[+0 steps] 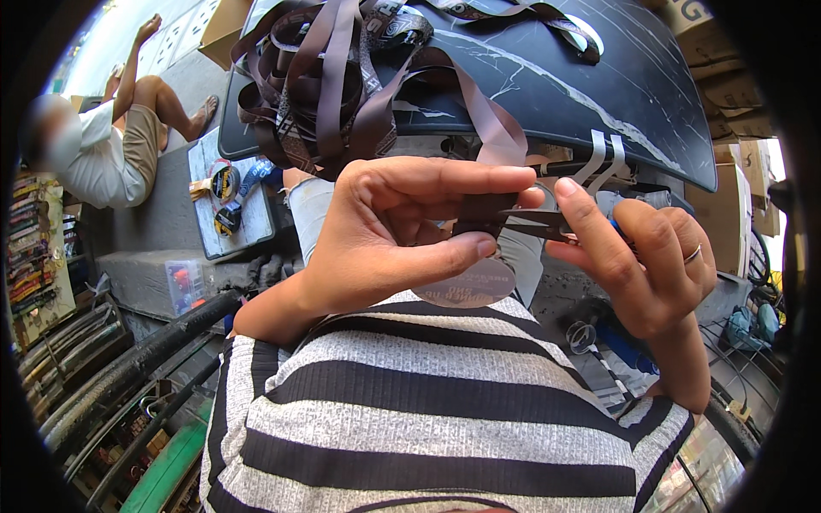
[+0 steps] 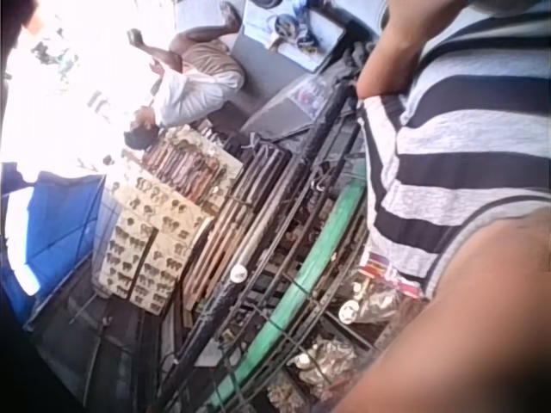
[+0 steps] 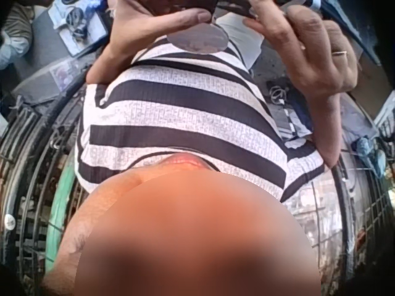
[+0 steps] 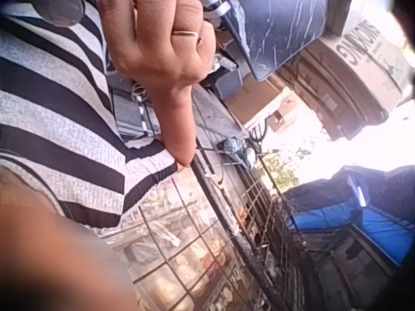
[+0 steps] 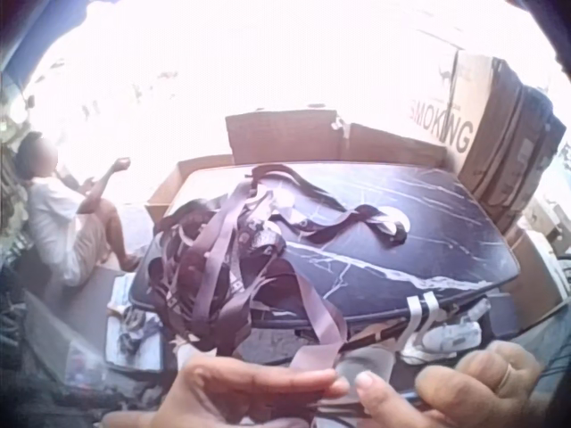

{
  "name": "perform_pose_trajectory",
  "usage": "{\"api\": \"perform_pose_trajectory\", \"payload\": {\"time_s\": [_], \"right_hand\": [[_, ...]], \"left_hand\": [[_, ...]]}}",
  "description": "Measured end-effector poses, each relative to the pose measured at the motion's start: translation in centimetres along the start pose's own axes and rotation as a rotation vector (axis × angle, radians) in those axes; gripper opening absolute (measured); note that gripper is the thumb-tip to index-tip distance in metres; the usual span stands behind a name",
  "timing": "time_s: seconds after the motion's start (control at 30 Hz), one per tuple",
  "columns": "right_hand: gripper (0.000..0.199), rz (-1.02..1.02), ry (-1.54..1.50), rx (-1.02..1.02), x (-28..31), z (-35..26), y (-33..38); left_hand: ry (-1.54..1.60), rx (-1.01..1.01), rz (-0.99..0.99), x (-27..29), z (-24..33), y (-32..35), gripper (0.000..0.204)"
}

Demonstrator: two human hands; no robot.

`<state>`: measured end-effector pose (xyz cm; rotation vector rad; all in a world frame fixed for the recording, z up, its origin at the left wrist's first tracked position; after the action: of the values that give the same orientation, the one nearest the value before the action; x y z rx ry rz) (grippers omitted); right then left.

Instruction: The person assembles a medal by attaching a metal medallion to a ribbon using a small tool. They repeatedly fold the ribbon over the medallion and press it into place, then inspect the finished assembly.

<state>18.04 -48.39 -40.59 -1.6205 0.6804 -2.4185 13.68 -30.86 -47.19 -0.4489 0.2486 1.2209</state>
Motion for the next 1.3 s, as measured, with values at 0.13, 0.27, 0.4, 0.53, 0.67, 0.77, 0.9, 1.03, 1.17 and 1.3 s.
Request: {"api": "perform_pose_trajectory", "payload": {"time_s": [0.13, 0.27, 0.4, 0.53, 0.67, 0.77, 0.9, 1.03, 1.17, 1.3], "right_hand": [[0.039, 0.000, 0.023, 0.012, -0.1, 0.0, 0.1], [0.037, -0.008, 0.070, 0.039, 0.0, -0.1, 0.2], [0.030, 0.015, 0.122, 0.096, 0.0, -0.3, 0.1], [0.021, 0.034, 0.170, 0.134, 0.1, -0.6, -0.1], [0.015, -0.002, 0.204, 0.218, 0.2, -0.4, -0.1], [0.014, 0.020, 0.215, 0.241, 0.3, -0.3, -0.3], [0.014, 0.043, 0.205, 0.271, 0.5, -0.1, -0.5], [0.015, 0.054, 0.205, 0.278, 0.3, 0.0, -0.4], [0.016, 0.039, 0.210, 0.296, 0.4, 0.0, -0.3], [0.017, 0.024, 0.219, 0.329, 0.7, -0.1, -0.8]], "left_hand": [[-0.005, -0.018, -0.006, 0.0, 0.0, -0.1, 0.049], [-0.009, -0.008, -0.022, -0.2, 0.0, -0.2, 0.048], [-0.035, 0.028, -0.024, -0.3, 0.0, -0.1, 0.047], [-0.020, 0.049, -0.019, -0.3, -0.1, -0.1, 0.047], [-0.019, 0.057, -0.014, -0.4, -0.2, -0.1, 0.047], [0.006, 0.085, 0.001, -0.3, -0.3, -0.1, 0.047], [0.029, 0.140, -0.009, -0.2, -0.4, 0.0, 0.047], [0.029, 0.121, 0.017, 0.0, -0.4, 0.0, 0.049], [0.030, 0.110, -0.007, -0.1, -0.3, -0.1, 0.047], [0.030, 0.107, -0.011, -0.1, -0.5, -0.1, 0.047]]}}
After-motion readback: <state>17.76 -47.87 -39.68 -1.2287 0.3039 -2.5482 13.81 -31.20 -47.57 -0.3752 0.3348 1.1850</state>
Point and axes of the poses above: each hand's wrist, its own y-axis away from the middle knuckle, its own x-axis out of the back of the hand, z = x × y, the point moved 6 cm from there along -y, towards the middle knuckle, and after that the axes turned 9 degrees about -z, right-handed, at the moved point
